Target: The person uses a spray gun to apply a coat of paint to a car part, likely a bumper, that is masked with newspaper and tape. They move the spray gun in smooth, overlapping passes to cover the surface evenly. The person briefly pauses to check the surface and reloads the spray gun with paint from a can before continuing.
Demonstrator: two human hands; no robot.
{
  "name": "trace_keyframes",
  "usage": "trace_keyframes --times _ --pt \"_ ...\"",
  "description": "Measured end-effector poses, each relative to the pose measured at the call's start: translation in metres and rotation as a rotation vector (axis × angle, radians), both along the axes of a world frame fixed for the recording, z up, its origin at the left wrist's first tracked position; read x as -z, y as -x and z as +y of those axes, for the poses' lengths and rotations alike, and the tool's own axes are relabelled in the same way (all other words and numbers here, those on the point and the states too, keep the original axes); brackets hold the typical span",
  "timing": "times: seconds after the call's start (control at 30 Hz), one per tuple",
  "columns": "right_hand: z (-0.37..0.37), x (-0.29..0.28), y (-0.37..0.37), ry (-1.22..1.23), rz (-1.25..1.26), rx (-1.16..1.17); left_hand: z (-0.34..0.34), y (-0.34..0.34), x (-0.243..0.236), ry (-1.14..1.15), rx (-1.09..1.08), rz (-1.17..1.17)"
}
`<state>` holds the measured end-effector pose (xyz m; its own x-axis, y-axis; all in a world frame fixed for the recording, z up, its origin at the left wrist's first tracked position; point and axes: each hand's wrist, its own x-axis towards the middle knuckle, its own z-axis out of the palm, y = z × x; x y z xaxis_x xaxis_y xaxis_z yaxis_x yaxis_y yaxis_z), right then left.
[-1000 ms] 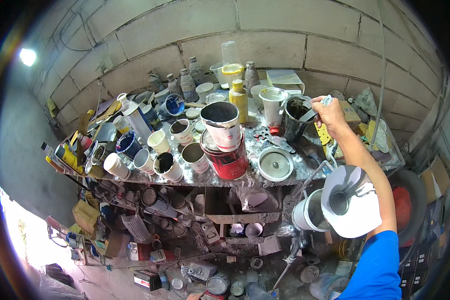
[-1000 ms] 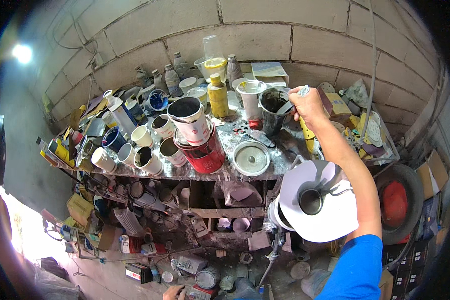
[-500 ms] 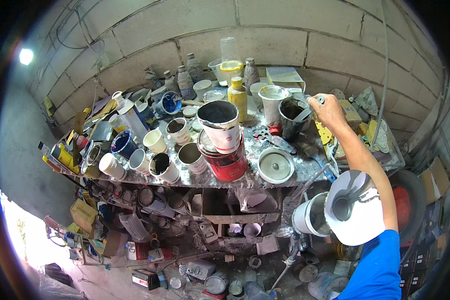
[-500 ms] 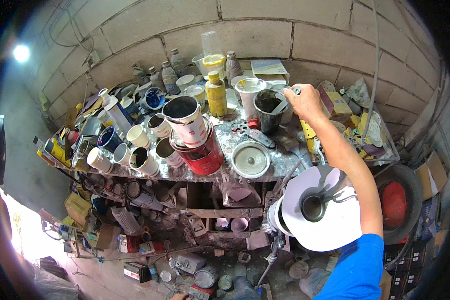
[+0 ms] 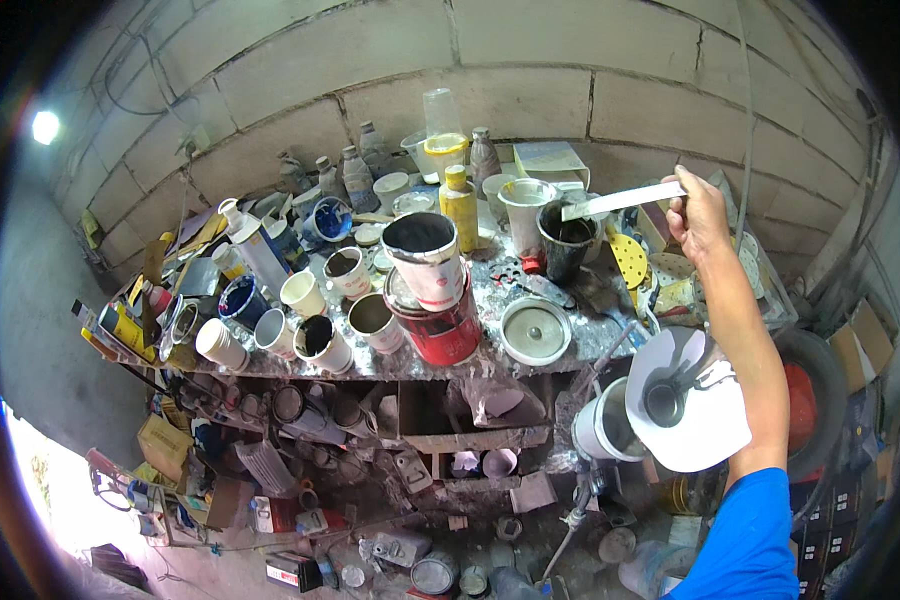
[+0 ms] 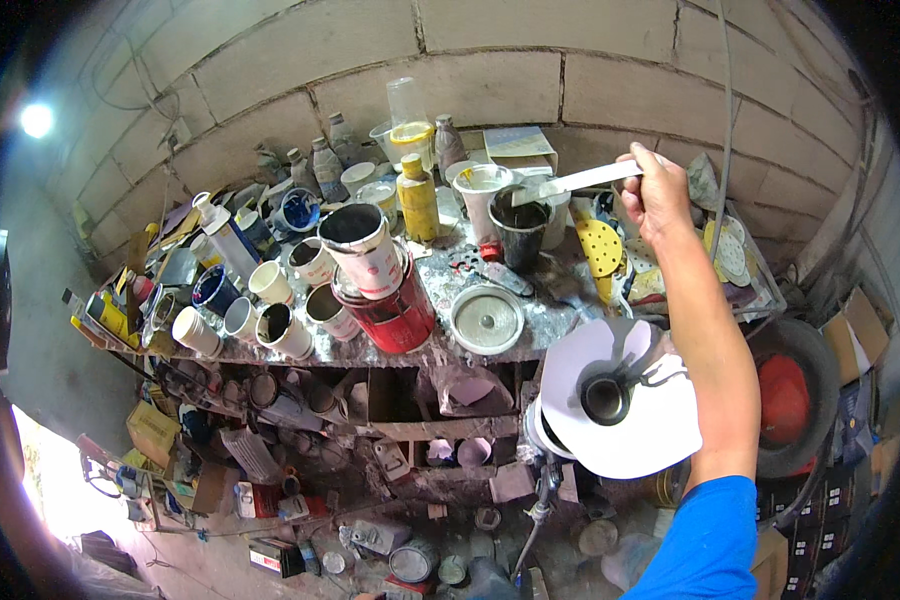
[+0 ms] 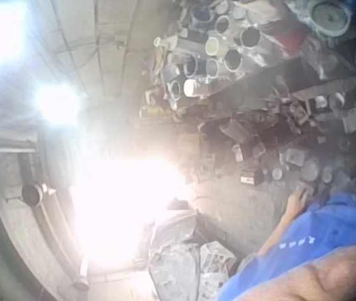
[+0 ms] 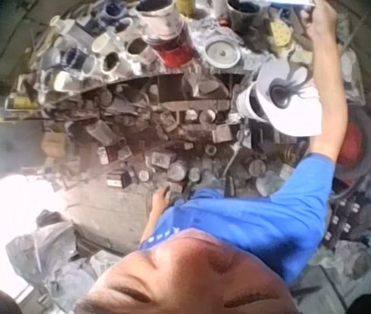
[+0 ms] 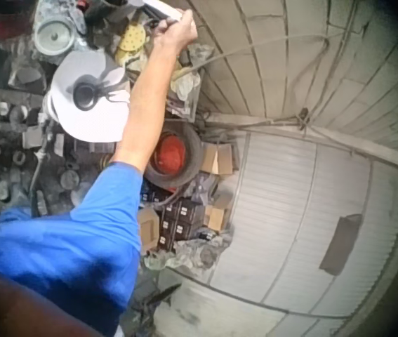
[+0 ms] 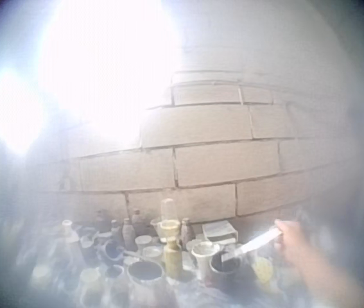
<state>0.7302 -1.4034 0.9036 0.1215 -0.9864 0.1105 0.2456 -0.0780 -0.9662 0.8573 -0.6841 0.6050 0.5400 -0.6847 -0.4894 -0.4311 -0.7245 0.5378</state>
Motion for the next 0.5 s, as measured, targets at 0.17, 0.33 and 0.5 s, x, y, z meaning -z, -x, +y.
trace_keyframes --times 0.17,0.33,0.5 --pt "0.028 -0.005 0.070 0.007 -0.247 -0.031 0.004 -0.012 0.012 0.234 0.065 -0.107" --pt "0.104 -0.010 0.147 0.044 -0.211 0.126 0.026 -0.017 0.024 0.266 -0.007 -0.050" --pt "0.175 0.021 0.171 -0.102 -0.279 0.078 0.057 -0.025 0.054 0.114 0.095 -0.005"
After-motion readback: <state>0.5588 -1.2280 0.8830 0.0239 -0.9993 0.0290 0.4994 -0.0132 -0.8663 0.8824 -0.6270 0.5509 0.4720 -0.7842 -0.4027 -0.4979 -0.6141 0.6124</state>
